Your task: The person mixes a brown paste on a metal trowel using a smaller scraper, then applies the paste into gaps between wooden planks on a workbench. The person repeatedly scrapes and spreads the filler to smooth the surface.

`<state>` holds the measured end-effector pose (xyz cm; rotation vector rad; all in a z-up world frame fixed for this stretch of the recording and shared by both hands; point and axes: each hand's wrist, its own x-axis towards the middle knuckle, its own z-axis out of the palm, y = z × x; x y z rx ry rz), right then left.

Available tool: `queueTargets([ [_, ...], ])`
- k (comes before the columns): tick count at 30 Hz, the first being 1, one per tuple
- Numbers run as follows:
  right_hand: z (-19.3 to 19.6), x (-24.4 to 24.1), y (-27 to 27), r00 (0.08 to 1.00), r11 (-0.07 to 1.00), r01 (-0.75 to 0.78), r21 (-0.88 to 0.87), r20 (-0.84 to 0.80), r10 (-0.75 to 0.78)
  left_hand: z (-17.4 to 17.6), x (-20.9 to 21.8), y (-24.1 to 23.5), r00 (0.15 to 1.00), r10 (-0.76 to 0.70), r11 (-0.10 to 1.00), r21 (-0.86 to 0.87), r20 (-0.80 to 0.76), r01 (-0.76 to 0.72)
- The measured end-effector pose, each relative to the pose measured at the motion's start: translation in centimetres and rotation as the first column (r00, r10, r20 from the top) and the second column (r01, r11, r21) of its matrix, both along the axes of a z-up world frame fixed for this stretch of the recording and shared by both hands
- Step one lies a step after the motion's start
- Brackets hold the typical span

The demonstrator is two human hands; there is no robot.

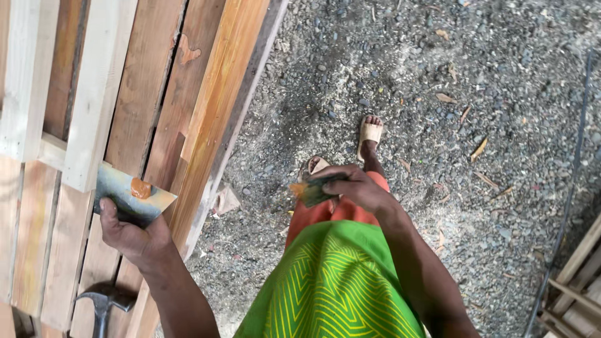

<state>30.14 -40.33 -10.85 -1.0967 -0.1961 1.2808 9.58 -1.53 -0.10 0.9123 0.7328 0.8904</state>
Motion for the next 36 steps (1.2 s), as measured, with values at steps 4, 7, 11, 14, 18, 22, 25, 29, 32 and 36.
queueTargets([
  [4,-3.8,2.0,-4.0,0.858,0.943,0.325,-0.069,-0.398,-0.325,1.5,0.8,-2.4,0.997,-0.062,0.998,-0.012,0.035,0.062],
  [7,-6.3,4.7,-4.2,0.886,0.891,0.436,-0.122,-0.113,-0.449,-0.9,0.0,-3.3,0.998,-0.068,0.998,0.008,0.000,0.068],
  [11,-1.3,8.3,-3.9,0.914,0.959,0.282,0.007,0.302,-0.271,3.0,2.2,-5.0,0.995,0.048,0.998,-0.039,-0.091,-0.052],
  [14,1.5,11.0,0.4,0.667,0.982,0.189,0.005,0.734,-0.132,2.6,4.1,-5.9,1.000,0.003,0.998,-0.058,0.019,-0.002],
  [18,5.4,9.1,7.1,0.314,0.974,0.200,0.110,0.934,-0.170,3.3,2.7,-7.8,0.992,0.111,0.992,-0.067,0.053,-0.108],
  [22,6.7,7.5,11.8,0.274,0.964,0.179,0.195,0.932,-0.239,4.3,1.9,-7.4,0.990,0.132,0.990,-0.058,0.059,-0.128],
  [25,6.3,5.8,13.3,0.261,0.953,0.232,0.197,0.931,-0.256,4.7,0.6,-7.4,0.983,0.181,0.979,-0.097,0.013,-0.179],
  [29,5.5,4.4,16.1,0.188,0.931,0.282,0.231,0.939,-0.289,4.6,-0.6,-6.4,0.978,0.206,0.971,-0.125,0.002,-0.205],
  [32,5.7,2.3,16.2,0.160,0.963,0.237,0.130,0.972,-0.171,4.0,-2.0,-6.3,0.988,0.147,0.983,-0.121,0.044,-0.141],
  [36,6.8,-1.3,13.4,0.106,0.989,-0.095,0.110,0.989,-0.100,3.4,-3.3,-5.1,0.990,0.137,0.986,-0.095,0.028,-0.134],
])
